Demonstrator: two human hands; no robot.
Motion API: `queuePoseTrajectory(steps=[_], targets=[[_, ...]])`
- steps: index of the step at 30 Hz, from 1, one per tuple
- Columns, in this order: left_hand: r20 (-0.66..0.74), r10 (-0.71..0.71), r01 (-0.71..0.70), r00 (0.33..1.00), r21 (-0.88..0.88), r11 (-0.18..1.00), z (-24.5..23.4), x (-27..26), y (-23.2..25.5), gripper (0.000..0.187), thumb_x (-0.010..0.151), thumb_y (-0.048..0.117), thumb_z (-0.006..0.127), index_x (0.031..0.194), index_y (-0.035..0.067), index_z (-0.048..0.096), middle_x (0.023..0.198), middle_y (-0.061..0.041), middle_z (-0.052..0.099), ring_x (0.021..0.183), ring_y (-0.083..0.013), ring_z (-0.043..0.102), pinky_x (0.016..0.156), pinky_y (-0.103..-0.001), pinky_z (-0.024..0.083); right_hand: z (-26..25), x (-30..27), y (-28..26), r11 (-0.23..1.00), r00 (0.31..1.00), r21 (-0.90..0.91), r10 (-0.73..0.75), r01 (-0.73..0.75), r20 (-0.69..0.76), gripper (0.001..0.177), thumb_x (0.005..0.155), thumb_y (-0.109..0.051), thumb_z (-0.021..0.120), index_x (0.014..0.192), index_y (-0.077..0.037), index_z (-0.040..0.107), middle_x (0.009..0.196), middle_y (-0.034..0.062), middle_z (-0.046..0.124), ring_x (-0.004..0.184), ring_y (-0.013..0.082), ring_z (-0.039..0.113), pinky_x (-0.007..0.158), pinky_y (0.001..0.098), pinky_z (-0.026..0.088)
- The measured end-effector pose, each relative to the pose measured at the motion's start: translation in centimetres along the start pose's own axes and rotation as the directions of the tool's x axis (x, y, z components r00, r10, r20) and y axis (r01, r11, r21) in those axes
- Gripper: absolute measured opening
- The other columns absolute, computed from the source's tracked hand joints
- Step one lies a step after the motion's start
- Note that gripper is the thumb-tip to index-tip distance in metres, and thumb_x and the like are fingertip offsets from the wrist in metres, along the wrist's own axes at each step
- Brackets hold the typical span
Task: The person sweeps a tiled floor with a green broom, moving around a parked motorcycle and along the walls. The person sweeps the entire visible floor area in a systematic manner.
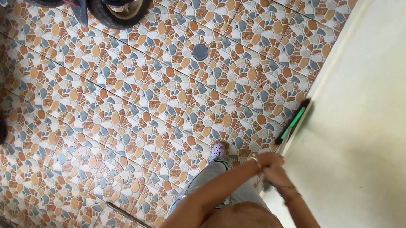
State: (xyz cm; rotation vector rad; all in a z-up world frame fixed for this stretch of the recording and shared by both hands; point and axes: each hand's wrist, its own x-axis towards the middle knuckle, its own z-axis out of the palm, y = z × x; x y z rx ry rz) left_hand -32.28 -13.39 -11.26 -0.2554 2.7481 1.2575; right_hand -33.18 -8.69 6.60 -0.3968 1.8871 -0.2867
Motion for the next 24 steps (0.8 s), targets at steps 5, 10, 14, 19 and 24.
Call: queuePoseTrajectory(steps=[5, 10, 14, 19, 24], targets=[[-0.022, -0.146, 0.145, 0.989, -0.040, 0.989, -3.3, -8.3, -4.1, 0.012, 0.092, 0.022, 0.060, 0.102, 0.015, 0.057, 0.107, -0.010, 0.064, 0.090, -0.0381, 0.074, 0.078, -0.048, 0.062, 5.7, 12.7, 0.0, 0.960, 0.988, -0.234, -0.144, 0.154, 0.061, 0.033, 0.080, -0.014, 0.058, 0.087, 0.015, 0.071, 0.074, 0.0304, 0.070, 0.069, 0.0422, 0.072, 0.061, 0.0513, 0.057], [-0.036, -0.316, 0.311, 0.948, -0.098, 0.945, -4.6, -16.8, -6.1, 0.014, 0.092, 0.024, 0.058, 0.104, 0.016, 0.058, 0.111, -0.009, 0.062, 0.091, -0.0406, 0.072, 0.080, -0.051, 0.061, 10.5, 3.6, -4.0, 0.932, 0.944, -0.299, -0.109, 0.206, 0.312, 0.033, 0.077, -0.012, 0.057, 0.088, 0.017, 0.068, 0.073, 0.0266, 0.069, 0.066, 0.0346, 0.071, 0.057, 0.0464, 0.056], [-0.038, -0.470, 0.461, 0.882, -0.145, 0.876, -5.0, -20.1, -6.3, 0.017, 0.091, 0.026, 0.057, 0.106, 0.017, 0.060, 0.114, -0.007, 0.059, 0.092, -0.0431, 0.070, 0.082, -0.054, 0.060, 9.0, -0.2, -7.5, 0.871, 0.861, -0.351, -0.142, 0.343, 0.488, 0.026, 0.078, -0.015, 0.057, 0.069, 0.008, 0.066, 0.060, 0.0202, 0.067, 0.054, 0.0252, 0.068, 0.052, 0.0375, 0.055], [-0.085, -0.507, 0.486, 0.858, -0.183, 0.854, -4.9, -18.0, -4.6, 0.010, 0.091, 0.013, 0.064, 0.096, 0.004, 0.065, 0.131, -0.016, 0.058, 0.096, -0.0450, 0.071, 0.086, -0.053, 0.059, 3.2, -2.0, -6.1, 0.977, 0.882, -0.092, -0.131, 0.192, 0.452, 0.049, 0.078, -0.008, 0.059, 0.122, 0.011, 0.062, 0.071, 0.0154, 0.065, 0.056, 0.0184, 0.066, 0.041, 0.0276, 0.054], [-0.229, -0.367, 0.357, 0.902, -0.084, 0.930, -1.0, -11.7, -2.0, 0.017, 0.088, 0.023, 0.069, 0.093, 0.007, 0.064, 0.122, -0.023, 0.060, 0.077, -0.0475, 0.072, 0.070, -0.056, 0.061, -3.3, -5.3, -2.9, 0.958, 0.949, 0.281, -0.028, -0.064, 0.314, 0.072, 0.083, 0.004, 0.063, 0.149, 0.015, 0.034, 0.083, 0.0142, 0.052, 0.062, 0.0173, 0.052, 0.040, 0.0260, 0.039]])
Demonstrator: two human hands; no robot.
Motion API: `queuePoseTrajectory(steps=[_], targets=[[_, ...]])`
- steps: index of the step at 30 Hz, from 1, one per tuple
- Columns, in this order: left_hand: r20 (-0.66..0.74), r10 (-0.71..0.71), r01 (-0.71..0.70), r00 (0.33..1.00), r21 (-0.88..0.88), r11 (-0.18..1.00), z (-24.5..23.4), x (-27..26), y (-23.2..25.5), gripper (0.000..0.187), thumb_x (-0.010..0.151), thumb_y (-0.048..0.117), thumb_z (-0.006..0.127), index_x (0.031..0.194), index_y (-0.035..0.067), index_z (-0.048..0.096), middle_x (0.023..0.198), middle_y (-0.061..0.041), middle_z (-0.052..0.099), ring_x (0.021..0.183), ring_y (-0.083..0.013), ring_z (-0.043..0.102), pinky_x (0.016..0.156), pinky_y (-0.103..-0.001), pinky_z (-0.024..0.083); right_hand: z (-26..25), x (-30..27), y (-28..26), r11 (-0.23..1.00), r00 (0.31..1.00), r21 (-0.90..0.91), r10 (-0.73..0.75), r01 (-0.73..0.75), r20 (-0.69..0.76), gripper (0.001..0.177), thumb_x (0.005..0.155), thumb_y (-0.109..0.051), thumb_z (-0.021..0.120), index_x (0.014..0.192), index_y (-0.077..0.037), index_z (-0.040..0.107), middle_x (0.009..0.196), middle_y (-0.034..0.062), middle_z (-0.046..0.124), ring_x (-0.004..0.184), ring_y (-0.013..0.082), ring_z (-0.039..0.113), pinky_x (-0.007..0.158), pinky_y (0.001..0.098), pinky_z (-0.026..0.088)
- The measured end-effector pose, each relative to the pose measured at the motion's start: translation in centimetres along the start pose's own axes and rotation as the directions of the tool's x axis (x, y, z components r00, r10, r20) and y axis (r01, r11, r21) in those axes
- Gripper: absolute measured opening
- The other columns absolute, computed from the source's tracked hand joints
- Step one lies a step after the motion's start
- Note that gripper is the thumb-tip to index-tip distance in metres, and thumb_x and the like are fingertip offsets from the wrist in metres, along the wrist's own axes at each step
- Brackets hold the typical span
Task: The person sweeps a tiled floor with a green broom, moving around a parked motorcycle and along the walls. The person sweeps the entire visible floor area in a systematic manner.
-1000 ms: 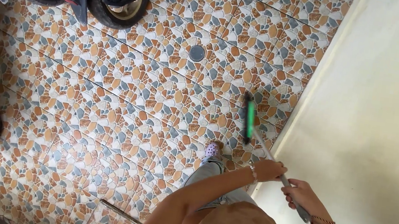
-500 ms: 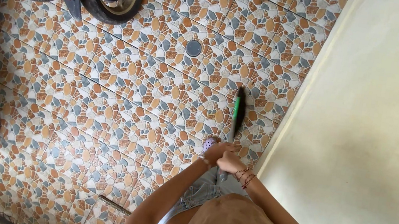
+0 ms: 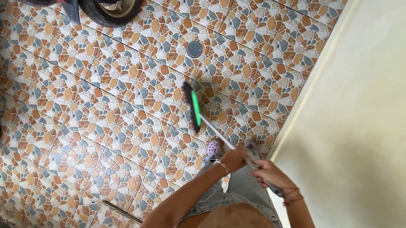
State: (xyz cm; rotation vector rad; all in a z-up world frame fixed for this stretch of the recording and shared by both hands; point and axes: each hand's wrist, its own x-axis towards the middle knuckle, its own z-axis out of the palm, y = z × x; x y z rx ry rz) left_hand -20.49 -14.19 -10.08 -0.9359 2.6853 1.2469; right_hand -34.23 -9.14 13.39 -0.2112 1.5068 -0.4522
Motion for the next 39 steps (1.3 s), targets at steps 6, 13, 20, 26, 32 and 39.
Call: queuePoseTrajectory(steps=[6, 13, 20, 26, 32, 39], targets=[[0.130, 0.141, -0.129, 0.981, -0.100, 0.987, -2.3, 5.3, 8.8, 0.017, 0.089, 0.024, 0.065, 0.093, 0.008, 0.063, 0.108, -0.018, 0.065, 0.089, -0.0484, 0.072, 0.077, -0.056, 0.060, -4.3, -4.4, -0.6, 0.992, 0.974, -0.122, -0.059, 0.032, -0.219, 0.055, 0.079, -0.003, 0.063, 0.130, 0.015, 0.061, 0.063, 0.0150, 0.054, 0.049, 0.0215, 0.052, 0.037, 0.0323, 0.044], [0.050, 0.275, -0.267, 0.960, -0.115, 0.957, 0.0, 13.3, 8.9, 0.025, 0.083, 0.006, 0.069, 0.104, 0.013, 0.057, 0.115, -0.013, 0.064, 0.109, -0.0416, 0.069, 0.093, -0.048, 0.058, -8.6, 5.1, -0.8, 0.926, 0.923, -0.377, -0.151, 0.007, -0.354, 0.044, 0.071, -0.016, 0.064, 0.104, 0.013, 0.071, 0.057, 0.0200, 0.066, 0.048, 0.0299, 0.070, 0.044, 0.0426, 0.057], [0.106, 0.159, -0.159, 0.982, -0.005, 0.987, -5.0, 11.3, 5.7, 0.024, 0.090, 0.000, 0.051, 0.112, -0.003, 0.060, 0.118, -0.024, 0.063, 0.102, -0.0463, 0.067, 0.090, -0.050, 0.056, -5.7, 11.6, -4.1, 0.810, 0.982, -0.580, -0.167, 0.088, -0.085, 0.026, 0.070, -0.017, 0.060, 0.079, 0.001, 0.077, 0.058, 0.0190, 0.068, 0.053, 0.0317, 0.069, 0.053, 0.0423, 0.058], [-0.073, -0.043, 0.037, 0.996, -0.072, 0.997, -6.9, 8.1, 1.1, 0.005, 0.084, 0.004, 0.061, 0.087, 0.007, 0.065, 0.093, -0.012, 0.066, 0.086, -0.0382, 0.071, 0.076, -0.046, 0.058, -4.8, 12.0, -5.4, 0.800, 0.988, -0.580, -0.108, 0.152, 0.109, 0.025, 0.074, -0.014, 0.061, 0.086, 0.003, 0.074, 0.059, 0.0152, 0.067, 0.051, 0.0260, 0.068, 0.052, 0.0363, 0.057], [-0.097, -0.127, 0.119, 0.987, -0.075, 0.990, -6.3, 9.9, -0.4, 0.007, 0.080, 0.014, 0.064, 0.080, 0.009, 0.061, 0.083, -0.015, 0.067, 0.083, -0.0391, 0.071, 0.076, -0.049, 0.058, -8.1, 10.9, -8.9, 0.960, 0.982, -0.262, -0.049, 0.096, 0.181, 0.069, 0.078, 0.000, 0.068, 0.137, 0.023, 0.042, 0.081, 0.0176, 0.059, 0.056, 0.0142, 0.061, 0.041, 0.0271, 0.051], [0.027, -0.003, 0.000, 1.000, 0.100, 0.995, -5.5, 17.1, 7.9, 0.008, 0.083, 0.020, 0.065, 0.084, 0.012, 0.067, 0.088, -0.009, 0.073, 0.091, -0.0277, 0.075, 0.085, -0.042, 0.059, -15.9, 1.9, -14.0, 0.970, 0.992, -0.229, -0.052, 0.077, 0.113, 0.026, 0.083, 0.001, 0.065, 0.104, 0.017, 0.068, 0.067, 0.0103, 0.054, 0.058, 0.0138, 0.052, 0.042, 0.0245, 0.044]])
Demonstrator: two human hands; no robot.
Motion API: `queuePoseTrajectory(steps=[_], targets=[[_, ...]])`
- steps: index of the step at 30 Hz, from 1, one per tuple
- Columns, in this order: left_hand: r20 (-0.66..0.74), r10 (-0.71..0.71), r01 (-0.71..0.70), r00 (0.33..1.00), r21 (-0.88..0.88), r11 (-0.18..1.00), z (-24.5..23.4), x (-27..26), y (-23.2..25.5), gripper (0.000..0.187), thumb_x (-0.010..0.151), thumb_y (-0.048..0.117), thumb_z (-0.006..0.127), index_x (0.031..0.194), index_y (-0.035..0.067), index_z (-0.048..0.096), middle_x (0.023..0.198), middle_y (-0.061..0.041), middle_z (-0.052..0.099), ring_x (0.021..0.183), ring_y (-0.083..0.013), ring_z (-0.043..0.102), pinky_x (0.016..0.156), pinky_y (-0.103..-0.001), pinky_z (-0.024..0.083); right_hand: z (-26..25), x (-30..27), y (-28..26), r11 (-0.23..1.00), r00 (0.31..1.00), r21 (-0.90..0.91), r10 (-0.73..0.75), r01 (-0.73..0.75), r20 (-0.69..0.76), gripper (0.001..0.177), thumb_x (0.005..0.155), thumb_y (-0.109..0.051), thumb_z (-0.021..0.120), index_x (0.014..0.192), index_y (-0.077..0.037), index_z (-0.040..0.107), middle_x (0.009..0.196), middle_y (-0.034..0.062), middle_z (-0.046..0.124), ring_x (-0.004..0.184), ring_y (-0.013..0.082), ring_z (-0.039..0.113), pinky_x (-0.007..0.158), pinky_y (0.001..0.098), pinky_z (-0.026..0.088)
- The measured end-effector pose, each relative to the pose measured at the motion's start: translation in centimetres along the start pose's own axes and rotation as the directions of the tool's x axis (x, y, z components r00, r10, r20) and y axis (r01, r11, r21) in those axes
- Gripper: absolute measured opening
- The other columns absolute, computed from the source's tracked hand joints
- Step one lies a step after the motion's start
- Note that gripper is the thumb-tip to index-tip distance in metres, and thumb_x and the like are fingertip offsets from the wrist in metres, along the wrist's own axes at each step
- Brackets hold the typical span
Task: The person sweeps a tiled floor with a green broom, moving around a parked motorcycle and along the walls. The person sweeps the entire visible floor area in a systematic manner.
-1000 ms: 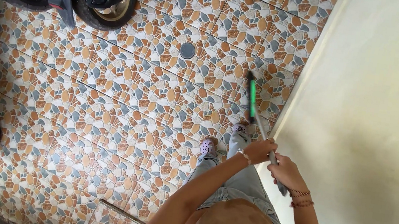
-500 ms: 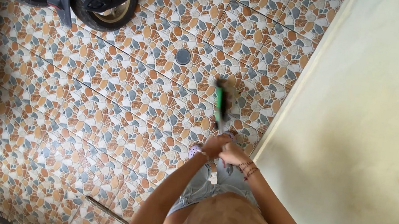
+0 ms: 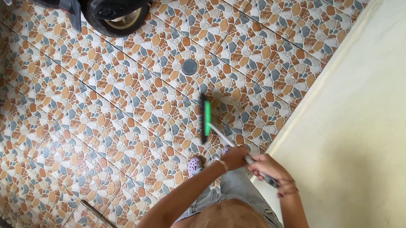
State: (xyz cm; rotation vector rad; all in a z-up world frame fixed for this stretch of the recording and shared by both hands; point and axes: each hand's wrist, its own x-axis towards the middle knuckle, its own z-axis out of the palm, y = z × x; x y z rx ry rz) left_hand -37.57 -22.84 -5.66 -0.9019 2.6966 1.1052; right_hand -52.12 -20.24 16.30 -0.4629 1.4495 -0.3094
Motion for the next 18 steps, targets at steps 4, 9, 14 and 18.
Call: queuePoseTrajectory(steps=[4, 9, 14, 18], targets=[[-0.071, 0.161, -0.175, 0.984, -0.291, 0.941, -0.9, 4.7, 4.3, 0.005, 0.081, 0.010, 0.064, 0.082, 0.005, 0.065, 0.088, -0.019, 0.069, 0.089, -0.0413, 0.071, 0.082, -0.048, 0.057, -3.1, 0.3, 2.5, 0.997, 0.986, -0.083, -0.022, 0.008, -0.163, 0.018, 0.076, -0.004, 0.062, 0.084, 0.011, 0.069, 0.055, 0.0123, 0.053, 0.043, 0.0195, 0.053, 0.041, 0.0329, 0.044], [-0.150, 0.305, -0.339, 0.940, -0.341, 0.877, 1.5, 10.7, 4.0, 0.007, 0.081, 0.012, 0.062, 0.078, 0.015, 0.058, 0.087, -0.008, 0.064, 0.088, -0.0352, 0.070, 0.079, -0.043, 0.056, -4.3, 6.1, 5.1, 0.888, 0.927, -0.438, -0.039, -0.139, -0.372, 0.032, 0.068, -0.026, 0.057, 0.041, -0.015, 0.072, 0.056, 0.0158, 0.067, 0.058, 0.0340, 0.068, 0.058, 0.0443, 0.057], [-0.127, 0.174, -0.205, 0.976, -0.294, 0.934, 0.9, 10.4, 1.2, 0.006, 0.081, 0.009, 0.062, 0.080, 0.016, 0.061, 0.086, -0.008, 0.067, 0.088, -0.0335, 0.072, 0.078, -0.042, 0.058, -2.1, 10.6, 4.1, 0.880, 0.961, -0.459, -0.014, -0.119, -0.276, 0.028, 0.068, -0.019, 0.056, 0.054, -0.006, 0.076, 0.052, 0.0130, 0.068, 0.059, 0.0333, 0.073, 0.065, 0.0453, 0.061], [-0.120, -0.009, -0.018, 0.993, -0.220, 0.975, 0.5, 6.5, -2.2, 0.011, 0.081, 0.007, 0.062, 0.083, 0.016, 0.066, 0.085, -0.007, 0.070, 0.088, -0.0313, 0.074, 0.077, -0.041, 0.060, 0.1, 8.8, 1.0, 0.838, 0.993, -0.543, -0.025, -0.044, -0.119, 0.023, 0.067, -0.016, 0.059, 0.064, -0.004, 0.078, 0.063, 0.0137, 0.074, 0.062, 0.0288, 0.074, 0.063, 0.0379, 0.060]])
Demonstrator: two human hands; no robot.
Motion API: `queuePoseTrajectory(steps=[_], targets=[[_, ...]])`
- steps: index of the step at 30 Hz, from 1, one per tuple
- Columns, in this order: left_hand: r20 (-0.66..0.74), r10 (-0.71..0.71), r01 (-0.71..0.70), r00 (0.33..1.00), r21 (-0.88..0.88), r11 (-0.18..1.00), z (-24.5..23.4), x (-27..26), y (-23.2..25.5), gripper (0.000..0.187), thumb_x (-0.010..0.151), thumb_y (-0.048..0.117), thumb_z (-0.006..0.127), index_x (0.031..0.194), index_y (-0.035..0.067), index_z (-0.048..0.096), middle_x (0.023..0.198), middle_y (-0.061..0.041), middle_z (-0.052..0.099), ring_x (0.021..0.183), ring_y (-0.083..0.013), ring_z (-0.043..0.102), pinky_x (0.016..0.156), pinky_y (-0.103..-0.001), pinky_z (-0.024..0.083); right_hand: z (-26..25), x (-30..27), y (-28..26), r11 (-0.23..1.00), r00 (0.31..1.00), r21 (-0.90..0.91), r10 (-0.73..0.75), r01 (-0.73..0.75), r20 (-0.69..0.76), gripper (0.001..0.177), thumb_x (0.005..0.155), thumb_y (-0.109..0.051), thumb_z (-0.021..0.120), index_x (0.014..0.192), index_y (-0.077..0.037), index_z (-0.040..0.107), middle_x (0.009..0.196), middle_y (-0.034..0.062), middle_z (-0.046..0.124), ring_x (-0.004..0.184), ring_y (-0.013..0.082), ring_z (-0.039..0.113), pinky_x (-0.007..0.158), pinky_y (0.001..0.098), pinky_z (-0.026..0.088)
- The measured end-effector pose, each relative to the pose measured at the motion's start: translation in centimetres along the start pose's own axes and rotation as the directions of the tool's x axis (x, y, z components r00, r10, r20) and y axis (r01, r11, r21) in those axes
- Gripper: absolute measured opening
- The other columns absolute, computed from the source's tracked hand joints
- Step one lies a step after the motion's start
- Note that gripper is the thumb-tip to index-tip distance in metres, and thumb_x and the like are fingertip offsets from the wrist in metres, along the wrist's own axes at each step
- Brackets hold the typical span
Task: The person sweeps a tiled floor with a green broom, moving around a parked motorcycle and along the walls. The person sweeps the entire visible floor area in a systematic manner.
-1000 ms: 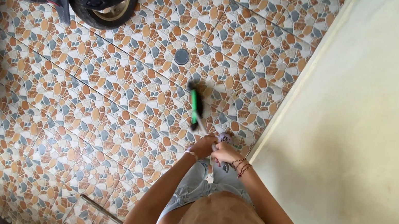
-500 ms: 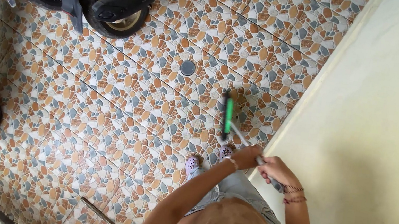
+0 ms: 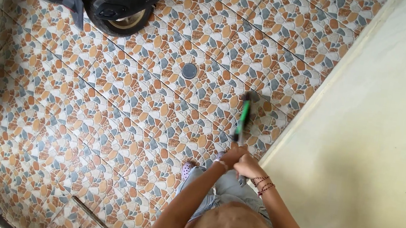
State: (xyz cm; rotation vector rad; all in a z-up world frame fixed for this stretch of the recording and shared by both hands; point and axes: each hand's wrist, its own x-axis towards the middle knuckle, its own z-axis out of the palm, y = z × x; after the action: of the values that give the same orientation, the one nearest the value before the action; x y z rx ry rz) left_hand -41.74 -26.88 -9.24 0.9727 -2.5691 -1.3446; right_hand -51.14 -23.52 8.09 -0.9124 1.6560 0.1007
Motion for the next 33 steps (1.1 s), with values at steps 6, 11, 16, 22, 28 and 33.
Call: queuePoseTrajectory(steps=[6, 11, 16, 22, 28, 33], targets=[[-0.077, -0.255, 0.263, 0.964, 0.140, 0.955, -2.6, -6.2, -4.5, 0.019, 0.080, 0.003, 0.062, 0.087, 0.017, 0.073, 0.084, -0.006, 0.075, 0.088, -0.0283, 0.077, 0.076, -0.040, 0.063, 2.4, 3.3, -2.5, 0.984, 0.982, 0.162, -0.100, 0.074, 0.161, 0.022, 0.078, -0.010, 0.063, 0.090, 0.008, 0.071, 0.059, 0.0063, 0.064, 0.045, 0.0147, 0.067, 0.051, 0.0265, 0.057], [-0.162, -0.248, 0.284, 0.955, 0.264, 0.922, -2.4, -6.2, -7.9, 0.004, 0.077, 0.021, 0.066, 0.075, 0.019, 0.068, 0.078, -0.004, 0.072, 0.083, -0.0244, 0.075, 0.078, -0.037, 0.061, 2.9, 5.2, -2.6, 0.959, 0.975, 0.274, -0.128, 0.074, 0.184, 0.023, 0.079, -0.013, 0.068, 0.094, 0.006, 0.069, 0.063, 0.0065, 0.062, 0.045, 0.0106, 0.062, 0.040, 0.0239, 0.053], [-0.057, -0.129, 0.136, 0.990, 0.617, 0.775, -0.3, -3.3, -6.0, 0.009, 0.087, 0.021, 0.061, 0.081, 0.024, 0.067, 0.085, 0.001, 0.068, 0.086, -0.0157, 0.070, 0.080, -0.032, 0.060, -3.1, -0.3, -2.3, 0.804, 0.940, 0.567, -0.029, -0.180, 0.340, 0.012, 0.087, -0.005, 0.058, 0.089, 0.006, 0.058, 0.070, -0.0005, 0.046, 0.050, -0.0007, 0.044, 0.039, 0.0111, 0.038], [-0.017, -0.051, 0.052, 0.999, 0.566, 0.823, 2.3, 5.1, 0.5, 0.009, 0.085, 0.030, 0.067, 0.081, 0.023, 0.063, 0.085, -0.002, 0.067, 0.078, -0.0167, 0.072, 0.072, -0.032, 0.059, -10.5, -5.4, 0.9, 0.767, 0.988, 0.634, 0.000, -0.098, 0.153, 0.010, 0.088, 0.000, 0.062, 0.085, 0.009, 0.060, 0.068, 0.0054, 0.049, 0.048, 0.0053, 0.045, 0.035, 0.0213, 0.040], [-0.083, 0.133, -0.117, 0.988, 0.169, 0.979, 1.8, 12.5, 5.4, 0.013, 0.082, 0.024, 0.067, 0.078, 0.014, 0.060, 0.085, -0.009, 0.068, 0.086, -0.0310, 0.074, 0.080, -0.041, 0.061, -12.5, -6.2, 2.1, 0.840, 0.991, 0.542, 0.055, 0.022, -0.124, 0.019, 0.082, -0.006, 0.062, 0.071, 0.009, 0.061, 0.053, 0.0107, 0.045, 0.038, 0.0180, 0.045, 0.034, 0.0319, 0.043], [-0.021, 0.070, -0.063, 0.997, 0.252, 0.966, -0.3, 17.7, 2.9, 0.018, 0.076, 0.017, 0.065, 0.079, 0.030, 0.053, 0.096, 0.011, 0.061, 0.088, -0.0230, 0.074, 0.082, -0.046, 0.057, -11.5, -0.5, -1.4, 0.911, 0.970, 0.413, 0.097, 0.004, -0.224, 0.079, 0.077, -0.008, 0.062, 0.148, 0.013, 0.032, 0.063, 0.0246, 0.066, 0.048, 0.0342, 0.069, 0.040, 0.0461, 0.056]])
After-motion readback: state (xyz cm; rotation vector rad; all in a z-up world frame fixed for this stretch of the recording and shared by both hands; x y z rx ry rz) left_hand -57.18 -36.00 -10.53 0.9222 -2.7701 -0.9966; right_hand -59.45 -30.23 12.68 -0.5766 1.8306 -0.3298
